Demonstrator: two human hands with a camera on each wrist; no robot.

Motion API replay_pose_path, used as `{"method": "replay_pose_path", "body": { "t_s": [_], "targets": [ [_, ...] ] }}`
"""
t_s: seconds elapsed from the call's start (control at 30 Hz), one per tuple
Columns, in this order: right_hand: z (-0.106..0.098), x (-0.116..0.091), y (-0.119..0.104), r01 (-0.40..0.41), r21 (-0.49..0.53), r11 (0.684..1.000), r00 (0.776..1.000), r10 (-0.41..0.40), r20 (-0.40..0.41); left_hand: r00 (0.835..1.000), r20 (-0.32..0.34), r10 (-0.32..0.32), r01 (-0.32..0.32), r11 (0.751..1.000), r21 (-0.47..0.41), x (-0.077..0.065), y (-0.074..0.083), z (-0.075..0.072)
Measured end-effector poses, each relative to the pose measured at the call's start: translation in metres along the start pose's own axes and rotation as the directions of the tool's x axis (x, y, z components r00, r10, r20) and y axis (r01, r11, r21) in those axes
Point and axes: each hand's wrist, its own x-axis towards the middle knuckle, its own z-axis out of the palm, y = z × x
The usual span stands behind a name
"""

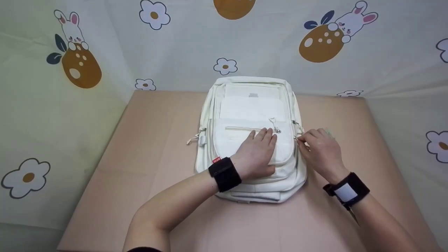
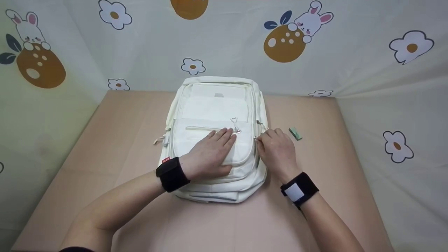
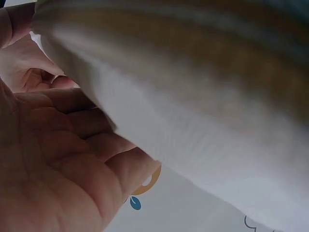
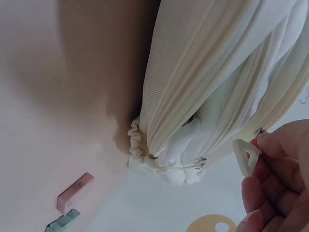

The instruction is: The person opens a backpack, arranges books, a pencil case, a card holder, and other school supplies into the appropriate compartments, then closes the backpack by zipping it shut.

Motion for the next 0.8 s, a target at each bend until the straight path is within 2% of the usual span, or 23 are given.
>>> {"method": "replay_pose_path", "body": {
  "t_s": [0.17, 0.3, 0.4, 0.57, 0.67, 0.8],
  "targets": [
    [-0.008, -0.010, -0.008, 0.046, 0.002, 0.999, 0.999, -0.046, 0.026, 1.000, -0.014, 0.003, -0.003, 1.000, 0.001, 0.000, 0.000, 0.002],
    [-0.008, -0.015, -0.011, 0.026, 0.038, 0.999, 0.999, -0.028, 0.029, 1.000, -0.022, 0.016, -0.016, 1.000, 0.027, -0.002, -0.001, 0.003],
    [-0.006, -0.018, -0.011, -0.004, 0.064, 0.998, 1.000, 0.003, 0.019, 0.999, -0.030, 0.040, -0.039, 0.998, 0.056, -0.011, -0.004, 0.003],
    [-0.006, -0.022, -0.012, -0.033, 0.075, 0.997, 0.999, 0.033, -0.008, 0.994, -0.067, 0.085, -0.082, 0.996, 0.046, -0.035, -0.016, 0.003],
    [-0.007, -0.022, -0.012, -0.035, 0.083, 0.996, 0.999, 0.038, -0.031, 0.988, -0.122, 0.100, -0.100, 0.995, 0.006, -0.048, -0.025, 0.005],
    [-0.006, -0.020, -0.012, -0.029, 0.100, 0.995, 0.998, 0.033, -0.045, 0.972, -0.200, 0.127, -0.135, 0.991, -0.024, -0.054, -0.034, 0.009]
  ]
}}
